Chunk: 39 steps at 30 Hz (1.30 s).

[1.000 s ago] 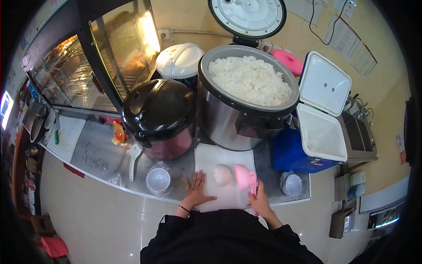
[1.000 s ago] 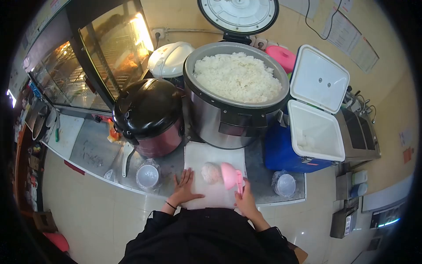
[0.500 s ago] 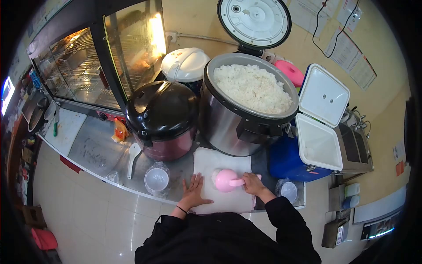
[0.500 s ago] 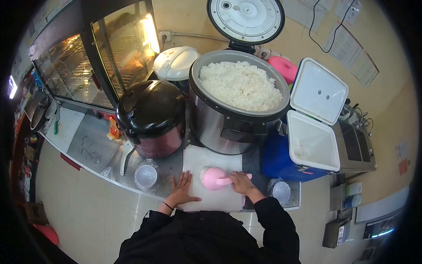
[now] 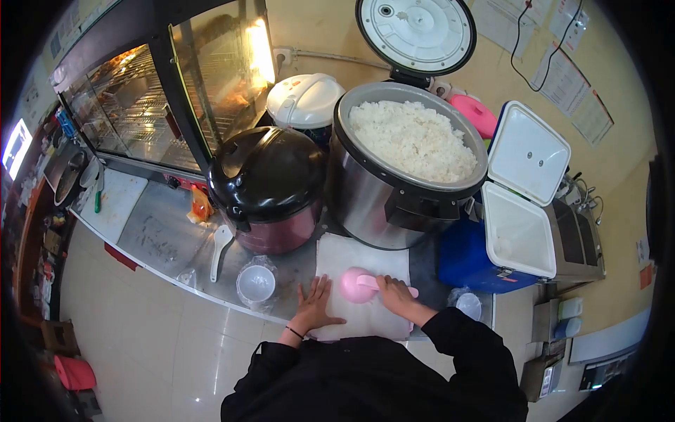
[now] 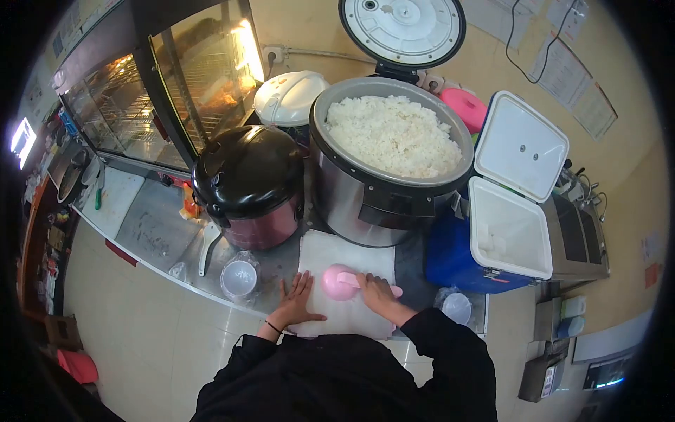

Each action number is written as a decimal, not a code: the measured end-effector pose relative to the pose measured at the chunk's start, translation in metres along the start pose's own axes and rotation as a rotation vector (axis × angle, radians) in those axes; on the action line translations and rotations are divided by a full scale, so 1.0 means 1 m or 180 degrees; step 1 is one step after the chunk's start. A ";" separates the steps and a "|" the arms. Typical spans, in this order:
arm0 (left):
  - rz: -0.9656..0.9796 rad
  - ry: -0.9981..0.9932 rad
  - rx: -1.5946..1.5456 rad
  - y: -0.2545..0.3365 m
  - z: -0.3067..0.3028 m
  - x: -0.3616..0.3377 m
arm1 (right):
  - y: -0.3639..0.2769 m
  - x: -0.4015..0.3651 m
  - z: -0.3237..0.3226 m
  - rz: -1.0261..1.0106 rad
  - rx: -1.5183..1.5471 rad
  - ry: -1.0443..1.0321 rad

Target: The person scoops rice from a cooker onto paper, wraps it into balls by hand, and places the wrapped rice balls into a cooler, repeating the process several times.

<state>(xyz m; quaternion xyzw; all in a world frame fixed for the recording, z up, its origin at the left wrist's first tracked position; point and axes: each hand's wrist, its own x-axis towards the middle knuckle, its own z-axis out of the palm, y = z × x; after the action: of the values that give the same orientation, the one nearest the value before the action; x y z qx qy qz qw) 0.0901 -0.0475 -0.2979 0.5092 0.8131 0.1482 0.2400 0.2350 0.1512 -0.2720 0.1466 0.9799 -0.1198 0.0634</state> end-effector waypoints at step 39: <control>0.1017 0.1246 0.0754 0.032 -0.049 0.102 | 0.047 0.015 0.045 -0.0169 0.0998 0.2156</control>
<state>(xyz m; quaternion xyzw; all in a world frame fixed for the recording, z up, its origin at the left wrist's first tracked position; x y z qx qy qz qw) 0.0509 0.0582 -0.2656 0.6171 0.7651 0.1837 -0.0093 0.2391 0.1872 -0.3276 0.1604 0.9186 -0.2147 -0.2906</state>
